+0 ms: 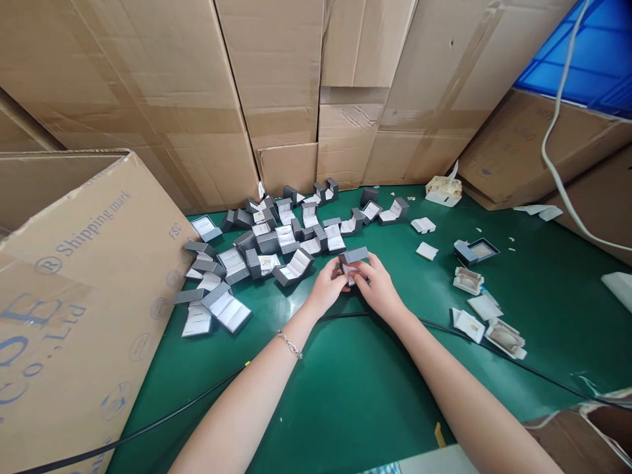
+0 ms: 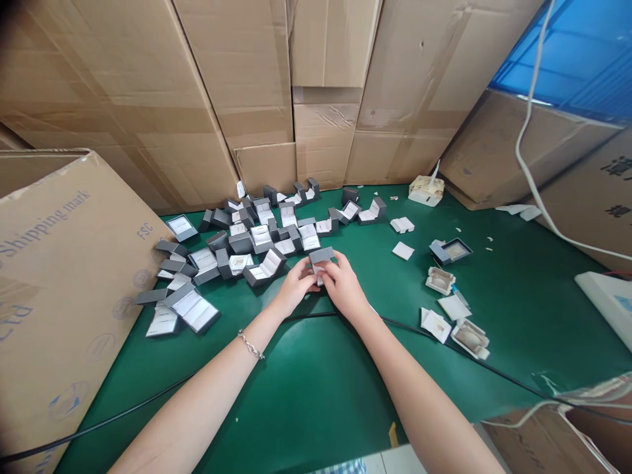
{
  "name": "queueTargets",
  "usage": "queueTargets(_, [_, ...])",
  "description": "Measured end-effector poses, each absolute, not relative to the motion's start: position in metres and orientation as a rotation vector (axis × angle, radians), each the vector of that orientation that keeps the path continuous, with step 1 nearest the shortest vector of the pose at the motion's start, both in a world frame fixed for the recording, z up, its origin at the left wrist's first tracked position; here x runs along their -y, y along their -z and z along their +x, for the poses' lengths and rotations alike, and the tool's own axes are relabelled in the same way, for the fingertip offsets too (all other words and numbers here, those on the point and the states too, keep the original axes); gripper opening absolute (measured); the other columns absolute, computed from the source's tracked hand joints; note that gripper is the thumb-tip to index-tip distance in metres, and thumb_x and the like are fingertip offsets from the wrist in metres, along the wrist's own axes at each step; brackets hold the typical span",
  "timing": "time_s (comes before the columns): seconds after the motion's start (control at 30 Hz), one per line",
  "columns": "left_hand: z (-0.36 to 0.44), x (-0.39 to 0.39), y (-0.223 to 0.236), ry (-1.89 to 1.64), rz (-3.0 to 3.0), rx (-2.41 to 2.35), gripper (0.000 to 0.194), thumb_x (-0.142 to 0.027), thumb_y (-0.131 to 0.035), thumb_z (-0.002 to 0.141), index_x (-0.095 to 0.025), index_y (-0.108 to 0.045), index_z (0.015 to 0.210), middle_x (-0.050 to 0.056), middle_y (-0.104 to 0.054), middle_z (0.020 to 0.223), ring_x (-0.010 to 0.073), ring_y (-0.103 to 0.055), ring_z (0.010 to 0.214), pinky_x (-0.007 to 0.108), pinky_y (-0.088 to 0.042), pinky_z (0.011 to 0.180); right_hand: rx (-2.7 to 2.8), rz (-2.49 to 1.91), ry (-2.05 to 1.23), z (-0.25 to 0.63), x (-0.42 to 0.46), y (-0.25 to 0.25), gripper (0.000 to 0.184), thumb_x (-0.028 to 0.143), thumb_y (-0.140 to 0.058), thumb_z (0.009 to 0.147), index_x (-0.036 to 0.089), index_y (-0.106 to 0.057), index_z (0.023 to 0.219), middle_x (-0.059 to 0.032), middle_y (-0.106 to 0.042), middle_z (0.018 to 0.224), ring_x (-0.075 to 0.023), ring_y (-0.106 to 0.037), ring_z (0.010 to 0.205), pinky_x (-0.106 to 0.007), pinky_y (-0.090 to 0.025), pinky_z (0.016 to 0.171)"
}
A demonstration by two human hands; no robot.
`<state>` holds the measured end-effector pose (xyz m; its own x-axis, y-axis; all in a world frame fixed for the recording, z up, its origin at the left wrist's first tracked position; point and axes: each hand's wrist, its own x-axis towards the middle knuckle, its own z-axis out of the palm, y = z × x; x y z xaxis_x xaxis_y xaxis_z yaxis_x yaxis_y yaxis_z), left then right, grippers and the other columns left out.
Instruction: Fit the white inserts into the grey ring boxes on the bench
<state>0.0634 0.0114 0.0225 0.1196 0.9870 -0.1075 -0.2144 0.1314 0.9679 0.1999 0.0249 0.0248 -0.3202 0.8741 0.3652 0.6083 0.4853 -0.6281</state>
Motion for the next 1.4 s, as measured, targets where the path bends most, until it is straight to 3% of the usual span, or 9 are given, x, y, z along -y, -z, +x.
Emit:
queueTargets(0.1, [0.063,-0.012,-0.021,-1.141,1.025,-1.037,0.041,-0.013,-0.049,0.073,-0.017,-0.052,0.114,0.004,-0.062,0.089,0.0140,-0.058,0.077,0.023,-0.050,0.063,2.065,-1.253,-0.508,0.198,-0.025,-0.024,0.028,0.023,-0.039,0.085,0.023,-0.058,0.106,-0.0095,-0.047,0.116,-0.0210,-0.052,0.103,-0.036,-0.047,0.083])
queueTargets(0.3, [0.064,-0.010,-0.016,-1.127,1.077,-1.069,0.042,-0.012,-0.051,0.071,-0.018,-0.053,0.112,0.003,-0.062,0.085,0.0134,-0.058,0.074,0.024,-0.051,0.063,2.019,-1.294,-0.577,0.194,-0.025,-0.024,0.019,0.021,-0.041,0.082,0.021,-0.058,0.091,-0.0096,-0.049,0.110,-0.0191,-0.055,0.092,-0.035,-0.049,0.076])
queueTargets(0.53, [0.063,-0.012,-0.018,-1.215,0.910,-1.066,0.023,-0.021,-0.052,0.076,-0.018,-0.055,0.098,0.000,-0.057,0.073,0.0104,-0.054,0.064,0.019,-0.047,0.053,1.924,-1.213,-0.635,0.194,-0.022,-0.024,0.026,0.032,-0.045,0.084,0.023,-0.058,0.104,-0.0072,-0.060,0.108,-0.0192,-0.059,0.093,-0.033,-0.049,0.077])
queueTargets(0.8, [0.063,-0.015,-0.017,-1.186,0.864,-1.045,0.023,-0.029,-0.051,0.081,-0.015,-0.056,0.099,0.005,-0.061,0.084,0.0142,-0.058,0.072,0.024,-0.050,0.058,2.131,-1.406,-0.309,0.203,-0.022,-0.032,0.031,0.032,-0.039,0.088,0.018,-0.058,0.107,-0.0094,-0.064,0.108,-0.0217,-0.062,0.089,-0.034,-0.049,0.076])
queueTargets(0.97, [0.064,-0.018,-0.001,-1.222,1.016,-1.138,0.026,-0.035,-0.052,0.082,-0.017,-0.056,0.100,0.006,-0.063,0.085,0.0156,-0.059,0.072,0.027,-0.051,0.061,2.272,-1.512,-0.239,0.205,-0.024,-0.038,0.029,0.031,-0.036,0.090,0.022,-0.057,0.108,-0.0072,-0.063,0.106,-0.0189,-0.062,0.081,-0.028,-0.045,0.063])
queueTargets(1.2, [0.062,-0.011,-0.001,-1.201,1.317,-1.275,0.025,-0.033,-0.049,0.084,-0.020,-0.059,0.103,0.005,-0.065,0.085,0.0167,-0.058,0.071,0.026,-0.047,0.062,2.421,-1.624,-0.166,0.206,-0.025,-0.042,0.025,0.027,-0.034,0.090,0.020,-0.057,0.085,-0.0048,-0.063,0.080,-0.0149,-0.056,0.061,-0.025,-0.030,0.050])
queueTargets(1.4, [0.062,-0.006,-0.010,-1.162,1.380,-1.321,0.025,-0.033,-0.051,0.082,-0.019,-0.062,0.101,0.004,-0.065,0.082,0.0165,-0.058,0.068,0.026,-0.047,0.063,2.435,-1.648,-0.351,0.210,-0.025,-0.048,0.027,0.027,-0.035,0.089,0.019,-0.060,0.082,-0.0059,-0.066,0.076,-0.0165,-0.058,0.064,-0.025,-0.033,0.052])
